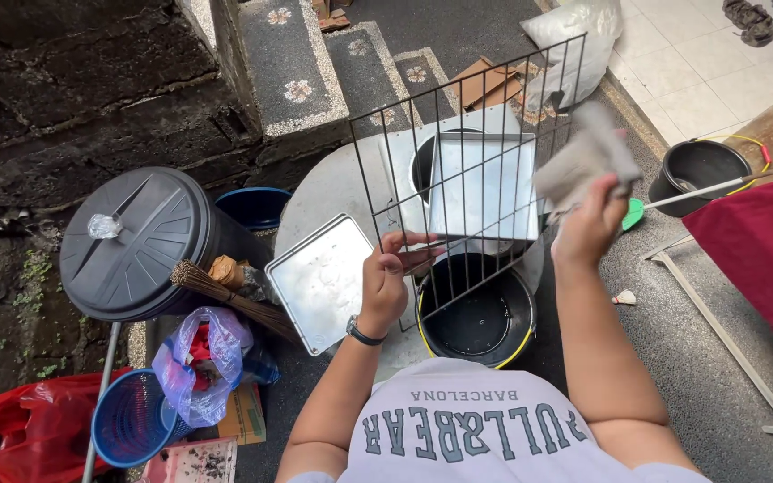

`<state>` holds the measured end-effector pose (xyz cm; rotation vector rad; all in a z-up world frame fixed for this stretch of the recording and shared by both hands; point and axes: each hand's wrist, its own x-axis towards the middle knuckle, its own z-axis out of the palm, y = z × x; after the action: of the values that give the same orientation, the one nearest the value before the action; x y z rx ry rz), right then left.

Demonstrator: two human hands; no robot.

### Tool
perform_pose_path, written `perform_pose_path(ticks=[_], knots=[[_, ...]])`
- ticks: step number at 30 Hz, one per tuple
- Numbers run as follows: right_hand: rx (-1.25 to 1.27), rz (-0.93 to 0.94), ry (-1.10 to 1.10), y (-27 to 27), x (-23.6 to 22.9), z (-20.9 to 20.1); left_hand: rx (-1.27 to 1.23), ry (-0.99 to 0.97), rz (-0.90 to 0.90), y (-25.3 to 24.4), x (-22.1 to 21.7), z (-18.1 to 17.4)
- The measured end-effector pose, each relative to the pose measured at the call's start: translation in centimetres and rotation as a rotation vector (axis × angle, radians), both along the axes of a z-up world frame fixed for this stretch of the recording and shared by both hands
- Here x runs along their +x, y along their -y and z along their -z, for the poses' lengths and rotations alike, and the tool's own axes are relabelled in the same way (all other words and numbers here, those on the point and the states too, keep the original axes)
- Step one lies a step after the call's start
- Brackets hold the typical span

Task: Cleaning metal baking trays and a wire rack with a wet cloth.

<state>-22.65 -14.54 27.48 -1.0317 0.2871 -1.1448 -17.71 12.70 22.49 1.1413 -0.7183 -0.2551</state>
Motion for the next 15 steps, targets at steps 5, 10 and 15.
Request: perform_pose_path(ticks=[5, 10, 15], knots=[[-0.585, 0.165, -0.799, -2.6, 2.9, 3.9, 0.004, -0.046, 0.097, 1.3, -0.7, -1.4], [-1.022, 0.086, -0.310, -12.6, -0.1, -0.2, 0.000, -0.047, 0.105, 2.0, -0.2, -0.8], [-1.063, -0.456, -0.252, -12.5, -2.4, 0.9, -0.028, 0.188, -0.173, 1.5, 1.2, -0.6]])
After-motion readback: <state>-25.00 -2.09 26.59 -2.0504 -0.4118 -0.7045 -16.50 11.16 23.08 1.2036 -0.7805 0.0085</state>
